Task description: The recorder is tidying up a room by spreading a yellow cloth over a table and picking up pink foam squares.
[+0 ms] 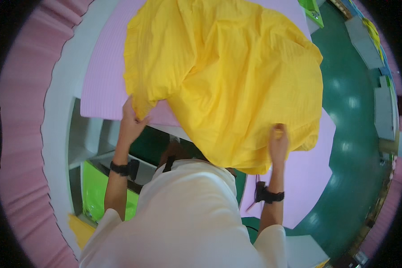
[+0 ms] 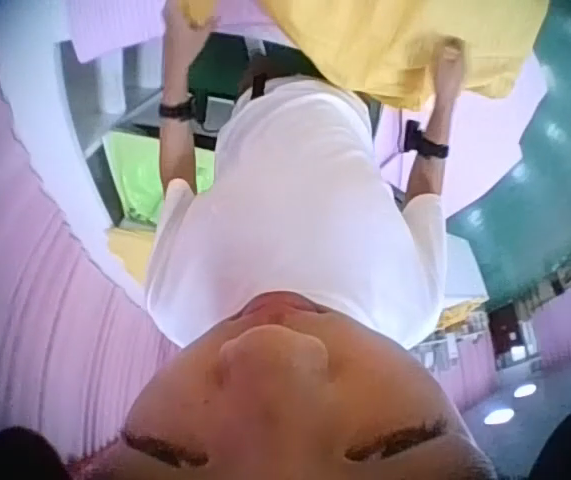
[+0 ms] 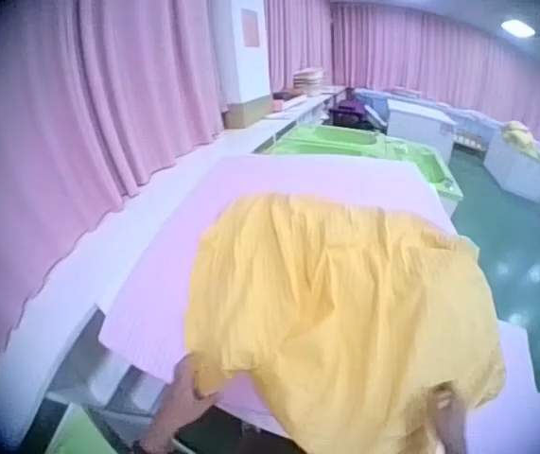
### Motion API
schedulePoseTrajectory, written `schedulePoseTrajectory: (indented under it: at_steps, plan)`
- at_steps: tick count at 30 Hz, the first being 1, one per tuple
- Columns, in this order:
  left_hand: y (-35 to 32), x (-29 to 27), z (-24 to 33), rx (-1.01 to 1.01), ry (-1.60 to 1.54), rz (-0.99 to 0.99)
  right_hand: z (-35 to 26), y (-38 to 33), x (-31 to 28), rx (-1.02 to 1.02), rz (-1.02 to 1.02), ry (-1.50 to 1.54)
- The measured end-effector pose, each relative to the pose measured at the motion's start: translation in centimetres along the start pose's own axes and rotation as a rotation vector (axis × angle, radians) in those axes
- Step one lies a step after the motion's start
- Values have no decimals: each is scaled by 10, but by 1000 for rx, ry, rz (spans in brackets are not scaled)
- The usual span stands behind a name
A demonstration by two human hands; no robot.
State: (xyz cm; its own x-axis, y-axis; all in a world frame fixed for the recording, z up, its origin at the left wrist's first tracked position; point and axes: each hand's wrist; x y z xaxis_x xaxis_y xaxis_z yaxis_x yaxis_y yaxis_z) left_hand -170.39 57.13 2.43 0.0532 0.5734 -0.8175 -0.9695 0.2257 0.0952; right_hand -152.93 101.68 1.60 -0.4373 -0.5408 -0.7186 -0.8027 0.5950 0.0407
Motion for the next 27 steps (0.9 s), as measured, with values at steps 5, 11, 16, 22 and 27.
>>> schedulePoseTrajectory:
  at_steps: [5, 11, 16, 22, 27]
  plan:
    - [61, -4, -22, 462, 354, -330, -170, -78, 88, 101, -900, 409]
    - [156, -78, -41, 690, 520, -625, -178, -99, 157, -234, -554, 146]
    - [275, -171, -60, 518, 491, -656, -191, -119, 172, 26, -313, 397]
    - [450, -238, -124, 522, 660, 194, -192, -122, 181, 83, -502, 434]
    - [473, -205, -138, 672, 538, 502, -211, -115, 177, -11, -316, 228]
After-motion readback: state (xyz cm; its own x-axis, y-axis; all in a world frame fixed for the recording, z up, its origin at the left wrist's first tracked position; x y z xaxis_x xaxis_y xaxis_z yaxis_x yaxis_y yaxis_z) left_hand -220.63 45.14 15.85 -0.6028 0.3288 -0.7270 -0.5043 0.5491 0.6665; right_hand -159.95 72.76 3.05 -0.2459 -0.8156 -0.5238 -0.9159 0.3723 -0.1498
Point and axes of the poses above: each hand's wrist, its own y-axis towards the middle knuckle, its own x-axis out of the palm, z = x × y, and after that the axes turned 3 degrees about y, right-handed
